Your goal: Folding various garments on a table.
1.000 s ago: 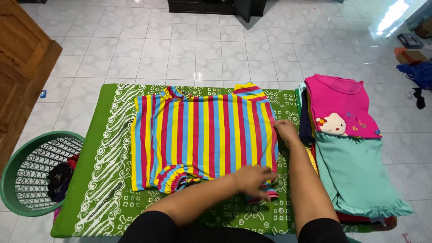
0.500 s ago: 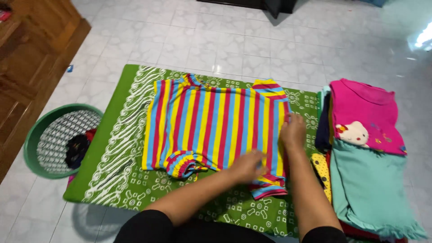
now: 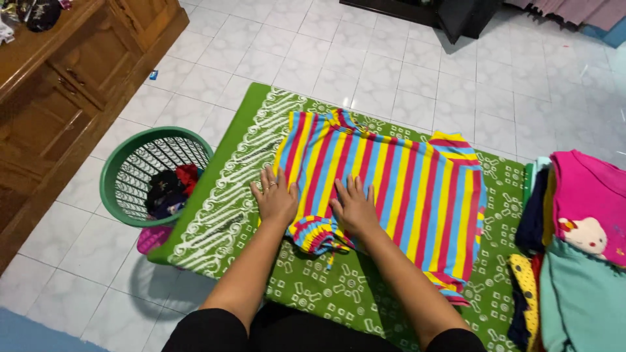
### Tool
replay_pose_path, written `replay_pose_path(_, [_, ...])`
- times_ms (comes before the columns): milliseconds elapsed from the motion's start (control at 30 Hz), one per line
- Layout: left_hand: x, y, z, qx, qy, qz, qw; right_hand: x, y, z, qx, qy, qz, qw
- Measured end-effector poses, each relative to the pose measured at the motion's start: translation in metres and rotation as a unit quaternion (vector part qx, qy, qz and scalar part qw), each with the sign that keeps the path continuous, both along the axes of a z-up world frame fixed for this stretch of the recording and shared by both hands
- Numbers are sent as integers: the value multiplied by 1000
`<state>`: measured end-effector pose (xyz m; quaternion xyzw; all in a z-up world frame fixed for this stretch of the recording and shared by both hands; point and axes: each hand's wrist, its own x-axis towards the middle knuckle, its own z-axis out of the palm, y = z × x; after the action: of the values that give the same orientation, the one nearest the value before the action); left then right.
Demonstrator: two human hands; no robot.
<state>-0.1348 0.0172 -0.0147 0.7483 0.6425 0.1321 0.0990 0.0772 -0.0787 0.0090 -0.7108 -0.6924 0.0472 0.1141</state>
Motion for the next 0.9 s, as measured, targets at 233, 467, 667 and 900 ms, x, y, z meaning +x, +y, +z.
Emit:
replay_pose_path(233, [-46, 38, 15, -16, 11, -59, 998, -45, 4, 11, 27, -41, -31, 998])
replay_pose_path(467, [-33, 56, 9, -18, 0, -61, 998, -62, 11, -9, -4, 110, 4, 994])
replay_pose_path(667, [40, 27, 5, 25, -66, -216, 974, -15, 20, -22, 75, 246, -98, 961])
replay_pose_path(900, [43, 22, 12, 12, 14, -268, 963, 68, -40, 17, -34, -15, -233, 972])
